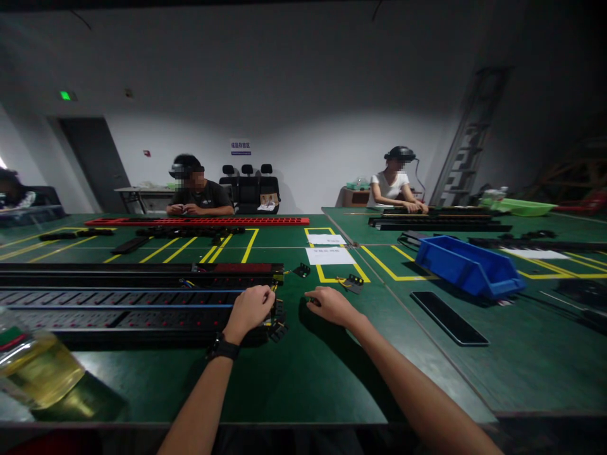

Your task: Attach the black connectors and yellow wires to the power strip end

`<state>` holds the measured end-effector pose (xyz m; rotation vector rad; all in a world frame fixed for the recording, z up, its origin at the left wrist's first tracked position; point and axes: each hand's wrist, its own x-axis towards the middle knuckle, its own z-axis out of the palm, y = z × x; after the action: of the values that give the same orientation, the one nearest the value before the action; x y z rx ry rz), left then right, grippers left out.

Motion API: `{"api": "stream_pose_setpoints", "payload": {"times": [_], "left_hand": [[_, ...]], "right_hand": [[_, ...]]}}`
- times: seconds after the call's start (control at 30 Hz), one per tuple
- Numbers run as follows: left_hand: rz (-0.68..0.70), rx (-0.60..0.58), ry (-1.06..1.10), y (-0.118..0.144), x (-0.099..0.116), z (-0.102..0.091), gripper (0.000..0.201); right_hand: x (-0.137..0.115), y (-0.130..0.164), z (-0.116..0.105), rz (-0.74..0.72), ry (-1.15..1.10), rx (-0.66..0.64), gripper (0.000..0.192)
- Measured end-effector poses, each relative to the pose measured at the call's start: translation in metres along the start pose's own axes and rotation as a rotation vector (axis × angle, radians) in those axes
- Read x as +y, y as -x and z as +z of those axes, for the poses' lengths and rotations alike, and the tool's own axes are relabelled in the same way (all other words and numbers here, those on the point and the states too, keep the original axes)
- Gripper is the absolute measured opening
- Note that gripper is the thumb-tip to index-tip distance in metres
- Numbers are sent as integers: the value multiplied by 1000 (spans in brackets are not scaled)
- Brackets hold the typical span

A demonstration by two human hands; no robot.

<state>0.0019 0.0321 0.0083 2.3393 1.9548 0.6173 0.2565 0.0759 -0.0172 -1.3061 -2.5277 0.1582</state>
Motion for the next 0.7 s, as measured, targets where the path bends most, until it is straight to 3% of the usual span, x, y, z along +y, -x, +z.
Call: {"api": "stream_pose_setpoints", "payload": {"times": [0.3,0.7], "left_hand": [[24,17,10,0,-2,2,31],[33,10,21,-1,-3,3,31]], "right_hand": [[7,2,-8,-16,-2,116,39],[9,-1,-7,-13,0,57,30]]}}
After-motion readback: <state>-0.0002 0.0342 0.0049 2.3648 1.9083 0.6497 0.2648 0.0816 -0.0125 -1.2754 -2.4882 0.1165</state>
